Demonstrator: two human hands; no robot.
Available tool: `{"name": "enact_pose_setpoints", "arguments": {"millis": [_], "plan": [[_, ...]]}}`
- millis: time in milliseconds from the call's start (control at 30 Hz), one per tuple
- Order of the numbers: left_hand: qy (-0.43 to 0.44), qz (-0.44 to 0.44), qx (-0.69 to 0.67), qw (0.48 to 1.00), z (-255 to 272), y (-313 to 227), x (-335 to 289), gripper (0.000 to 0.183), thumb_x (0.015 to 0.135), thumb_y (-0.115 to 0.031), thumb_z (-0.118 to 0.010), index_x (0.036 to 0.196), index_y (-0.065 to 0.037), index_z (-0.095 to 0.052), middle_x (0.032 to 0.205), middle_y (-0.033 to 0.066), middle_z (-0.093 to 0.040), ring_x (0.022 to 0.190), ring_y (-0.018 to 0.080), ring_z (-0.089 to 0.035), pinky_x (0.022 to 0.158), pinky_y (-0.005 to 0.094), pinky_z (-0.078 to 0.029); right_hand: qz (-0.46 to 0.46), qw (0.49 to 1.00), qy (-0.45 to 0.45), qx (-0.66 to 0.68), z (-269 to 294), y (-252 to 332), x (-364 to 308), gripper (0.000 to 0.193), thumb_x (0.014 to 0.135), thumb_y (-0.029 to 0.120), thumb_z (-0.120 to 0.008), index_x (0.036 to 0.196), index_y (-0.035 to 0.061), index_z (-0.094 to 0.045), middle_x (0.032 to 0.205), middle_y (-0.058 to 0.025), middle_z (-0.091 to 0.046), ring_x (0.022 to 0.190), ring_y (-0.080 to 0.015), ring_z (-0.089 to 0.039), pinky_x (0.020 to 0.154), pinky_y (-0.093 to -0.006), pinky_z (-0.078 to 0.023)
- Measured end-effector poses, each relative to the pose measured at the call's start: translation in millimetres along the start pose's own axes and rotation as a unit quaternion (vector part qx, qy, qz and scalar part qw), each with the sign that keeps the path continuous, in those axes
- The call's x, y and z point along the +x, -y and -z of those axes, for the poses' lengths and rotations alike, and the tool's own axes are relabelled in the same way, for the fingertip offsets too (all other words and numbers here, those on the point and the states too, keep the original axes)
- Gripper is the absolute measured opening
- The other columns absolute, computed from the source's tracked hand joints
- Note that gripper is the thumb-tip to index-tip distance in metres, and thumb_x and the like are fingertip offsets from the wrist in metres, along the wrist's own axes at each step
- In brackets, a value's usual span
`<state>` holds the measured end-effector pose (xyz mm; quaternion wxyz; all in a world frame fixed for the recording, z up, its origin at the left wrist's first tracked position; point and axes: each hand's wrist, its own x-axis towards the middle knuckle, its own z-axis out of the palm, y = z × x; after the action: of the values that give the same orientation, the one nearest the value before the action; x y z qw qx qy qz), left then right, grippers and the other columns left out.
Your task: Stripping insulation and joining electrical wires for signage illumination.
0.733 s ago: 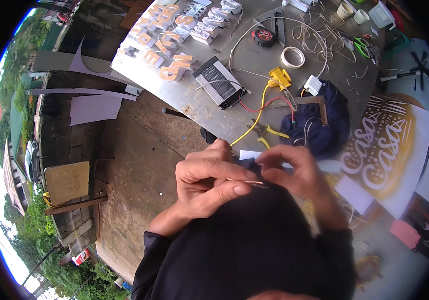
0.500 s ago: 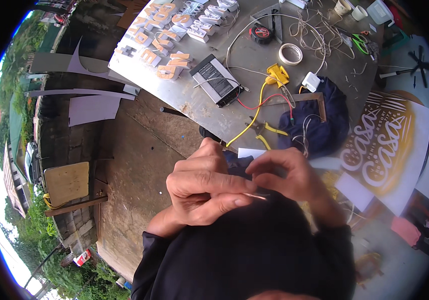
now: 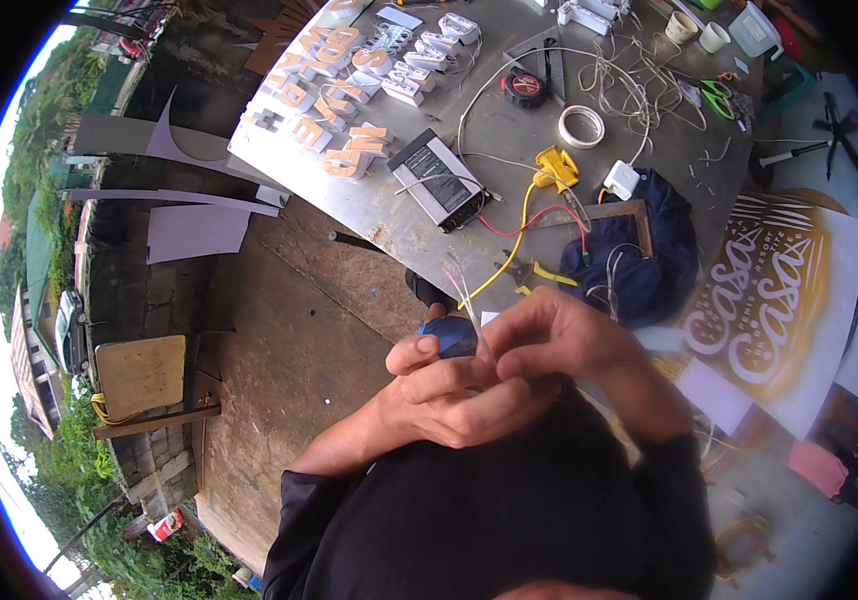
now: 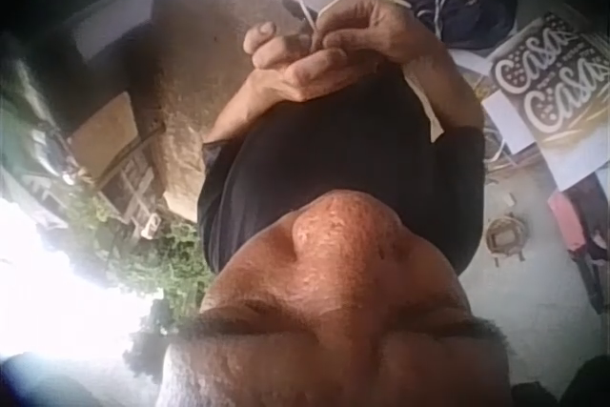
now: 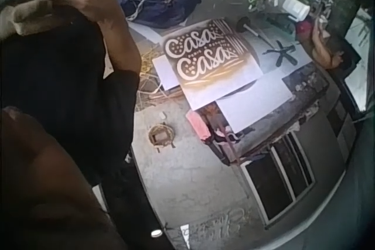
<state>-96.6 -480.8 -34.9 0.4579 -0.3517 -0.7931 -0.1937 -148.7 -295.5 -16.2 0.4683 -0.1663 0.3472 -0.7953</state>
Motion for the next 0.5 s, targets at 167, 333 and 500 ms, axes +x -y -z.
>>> {"name": "enact_pose_setpoints", "arguments": {"millis": [167, 333, 500], "plan": [[0.083, -0.007, -0.024, 0.996, 21.1, 11.8, 19.7, 0.035, 0.070, -0.033, -0.085, 0.100, -0.047, -0.073, 0.110, -0.0081, -0.046, 0.104, 0.0183, -0.043, 0.104, 0.0434, -0.034, 0.015, 0.987, -0.097, -0.126, 0.9, 0.8, -1.5, 0.009, 0.091, 0.007, -0.075, 0.097, -0.0003, -0.075, 0.088, -0.0035, -0.075, 0.082, -0.0079, -0.066, 0.076, -0.0240, -0.051], [0.080, 0.249, -0.230, 0.937, 31.2, 29.2, 16.4, 0.041, 0.079, -0.033, -0.075, 0.116, -0.015, -0.073, 0.108, 0.0085, -0.061, 0.106, 0.0270, -0.056, 0.099, 0.0421, -0.041, 0.147, 0.910, -0.183, -0.341, -7.4, 2.9, 1.5, 0.012, 0.087, 0.010, -0.079, 0.090, 0.0002, -0.074, 0.083, -0.0075, -0.074, 0.076, -0.0122, -0.067, 0.066, -0.0291, -0.051], [0.103, 0.517, -0.423, 0.737, 17.5, 31.0, 25.3, 0.036, 0.084, -0.019, -0.082, 0.112, 0.000, -0.070, 0.101, 0.0116, -0.071, 0.102, 0.0216, -0.062, 0.091, 0.0355, -0.048, 0.183, 0.852, -0.206, -0.445, -19.0, 0.2, 5.1, 0.013, 0.083, 0.008, -0.081, 0.088, 0.0000, -0.072, 0.079, -0.0121, -0.071, 0.071, -0.0239, -0.067, 0.063, -0.0337, -0.050]]}}
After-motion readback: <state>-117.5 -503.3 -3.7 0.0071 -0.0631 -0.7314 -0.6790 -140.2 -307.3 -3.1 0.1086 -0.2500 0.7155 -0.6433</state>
